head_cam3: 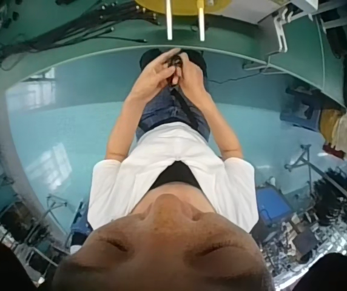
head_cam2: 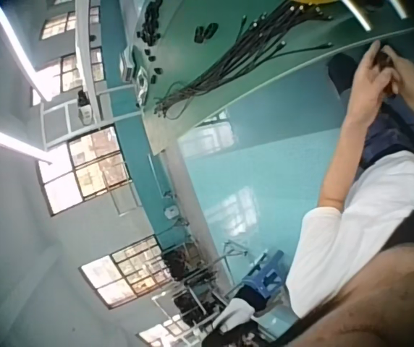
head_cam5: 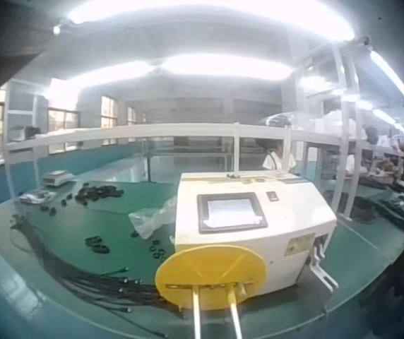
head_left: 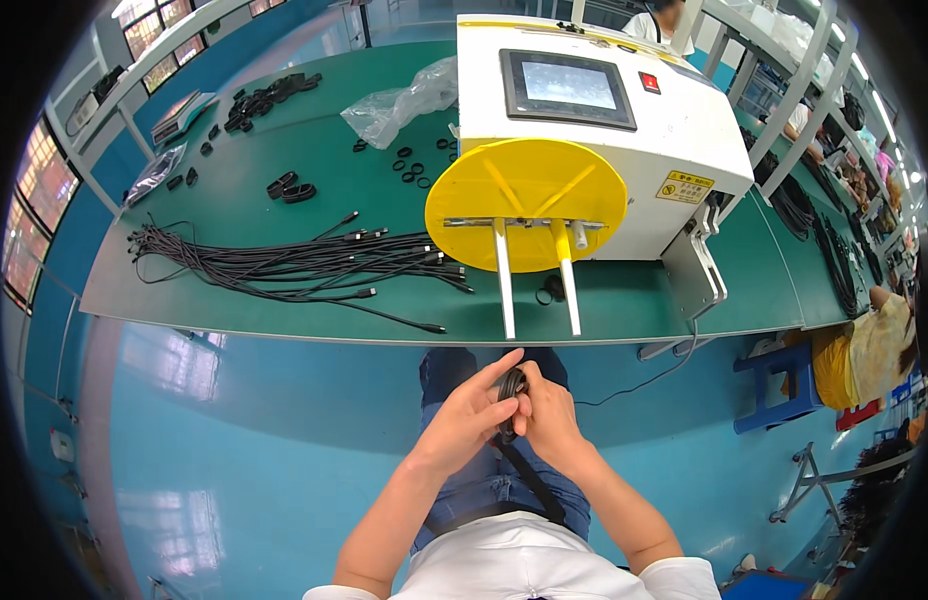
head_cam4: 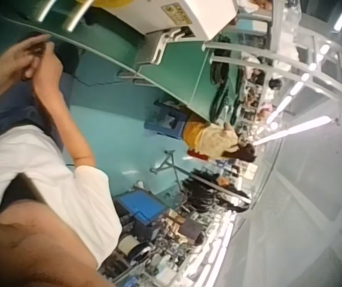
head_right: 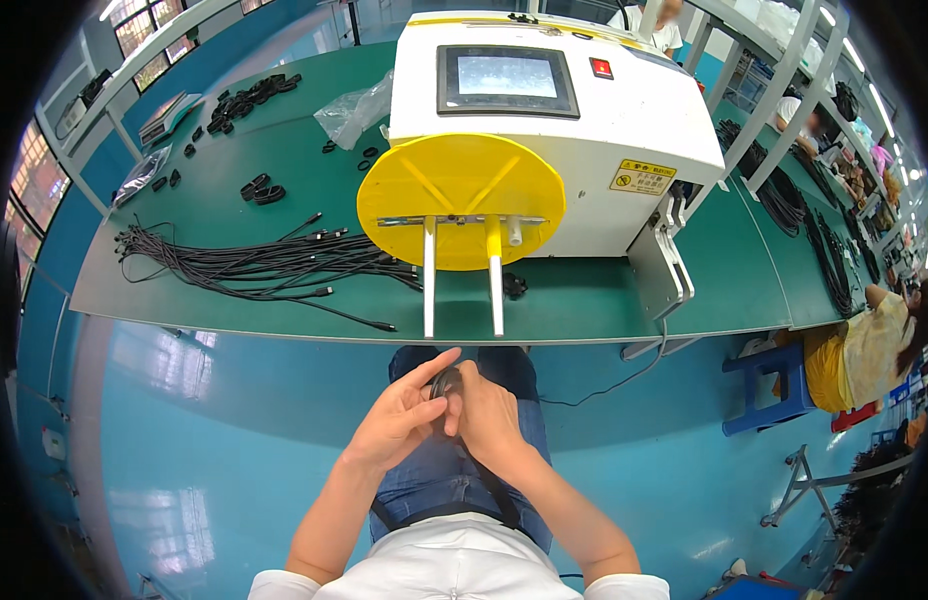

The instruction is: Winding black electrical cables into uniform coils using an automated benchtop winding machine.

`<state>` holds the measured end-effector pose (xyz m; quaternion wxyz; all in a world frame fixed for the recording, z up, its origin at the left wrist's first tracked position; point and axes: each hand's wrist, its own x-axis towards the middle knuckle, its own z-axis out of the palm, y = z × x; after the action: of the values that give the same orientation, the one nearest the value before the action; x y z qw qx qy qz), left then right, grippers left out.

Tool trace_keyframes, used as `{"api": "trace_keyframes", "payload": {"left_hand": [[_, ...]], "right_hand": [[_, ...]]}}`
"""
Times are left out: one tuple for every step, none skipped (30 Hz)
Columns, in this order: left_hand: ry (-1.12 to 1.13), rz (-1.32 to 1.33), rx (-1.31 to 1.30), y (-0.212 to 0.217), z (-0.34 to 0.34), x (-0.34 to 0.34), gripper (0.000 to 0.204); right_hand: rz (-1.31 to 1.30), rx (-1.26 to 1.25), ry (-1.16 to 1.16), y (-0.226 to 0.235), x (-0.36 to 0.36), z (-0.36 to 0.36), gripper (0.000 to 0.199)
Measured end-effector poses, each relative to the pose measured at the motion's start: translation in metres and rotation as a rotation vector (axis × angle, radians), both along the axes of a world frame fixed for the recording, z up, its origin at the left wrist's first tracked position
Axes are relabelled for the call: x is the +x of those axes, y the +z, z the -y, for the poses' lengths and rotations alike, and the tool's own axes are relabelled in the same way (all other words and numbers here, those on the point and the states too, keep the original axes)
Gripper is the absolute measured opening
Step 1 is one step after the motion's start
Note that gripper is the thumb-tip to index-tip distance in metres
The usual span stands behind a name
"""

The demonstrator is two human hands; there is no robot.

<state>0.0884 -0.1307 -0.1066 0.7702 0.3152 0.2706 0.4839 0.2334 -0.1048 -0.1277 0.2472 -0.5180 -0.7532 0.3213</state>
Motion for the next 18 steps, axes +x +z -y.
{"api": "trace_keyframes", "payload": {"left_hand": [[0.002, -0.005, 0.011, 0.001, 0.000, 0.001, 0.057], [0.000, -0.006, 0.011, 0.000, 0.000, 0.000, 0.057], [-0.002, 0.034, 0.012, 0.000, 0.001, -0.002, 0.056], [-0.004, 0.073, 0.012, -0.001, 0.001, -0.003, 0.056], [-0.007, 0.113, 0.013, -0.002, 0.002, -0.004, 0.055], [-0.008, 0.113, 0.013, -0.005, 0.001, -0.006, 0.055], [0.001, 0.147, 0.009, -0.010, 0.000, -0.007, 0.053], [0.009, 0.181, 0.004, -0.012, -0.001, -0.008, 0.052], [0.018, 0.215, -0.001, -0.013, -0.002, -0.008, 0.051], [0.017, 0.214, -0.001, -0.013, -0.002, -0.008, 0.051], [0.033, 0.168, -0.025, -0.012, -0.002, -0.008, 0.049], [0.050, 0.122, -0.048, -0.010, -0.003, -0.007, 0.048], [0.066, 0.075, -0.071, -0.009, -0.004, -0.008, 0.047], [0.065, 0.074, -0.069, -0.009, -0.004, -0.009, 0.047], [0.066, 0.024, -0.083, -0.010, -0.005, -0.009, 0.045], [0.068, -0.024, -0.096, -0.011, -0.006, -0.009, 0.044], [0.071, -0.071, -0.108, -0.012, -0.007, -0.010, 0.043], [0.077, -0.066, -0.104, -0.012, -0.007, -0.010, 0.043]], "right_hand": [[0.022, 0.024, 0.011, 0.000, 0.000, 0.000, 0.017], [0.045, 0.048, 0.021, 0.000, 0.001, 0.000, 0.018], [0.044, 0.048, 0.021, 0.001, 0.002, -0.001, 0.018], [-0.005, 0.075, 0.053, 0.002, 0.004, -0.004, 0.019], [-0.054, 0.102, 0.086, 0.004, 0.005, -0.007, 0.020], [-0.103, 0.130, 0.118, 0.006, 0.007, -0.009, 0.022], [-0.103, 0.131, 0.116, 0.009, 0.008, -0.012, 0.022], [-0.051, 0.154, 0.150, 0.013, 0.010, -0.014, 0.023], [0.000, 0.177, 0.184, 0.016, 0.011, -0.016, 0.024], [0.051, 0.200, 0.219, 0.019, 0.011, -0.018, 0.026], [0.050, 0.201, 0.218, 0.021, 0.012, -0.020, 0.026], [0.148, 0.317, 0.226, 0.023, 0.012, -0.021, 0.027], [0.247, 0.433, 0.231, 0.024, 0.011, -0.023, 0.029], [0.346, 0.549, 0.235, 0.026, 0.011, -0.023, 0.031], [0.345, 0.552, 0.235, 0.027, 0.010, -0.022, 0.031], [0.376, 0.487, 0.226, 0.028, 0.010, -0.020, 0.029], [0.409, 0.424, 0.218, 0.028, 0.010, -0.017, 0.028], [0.444, 0.360, 0.214, 0.028, 0.010, -0.012, 0.027]]}}
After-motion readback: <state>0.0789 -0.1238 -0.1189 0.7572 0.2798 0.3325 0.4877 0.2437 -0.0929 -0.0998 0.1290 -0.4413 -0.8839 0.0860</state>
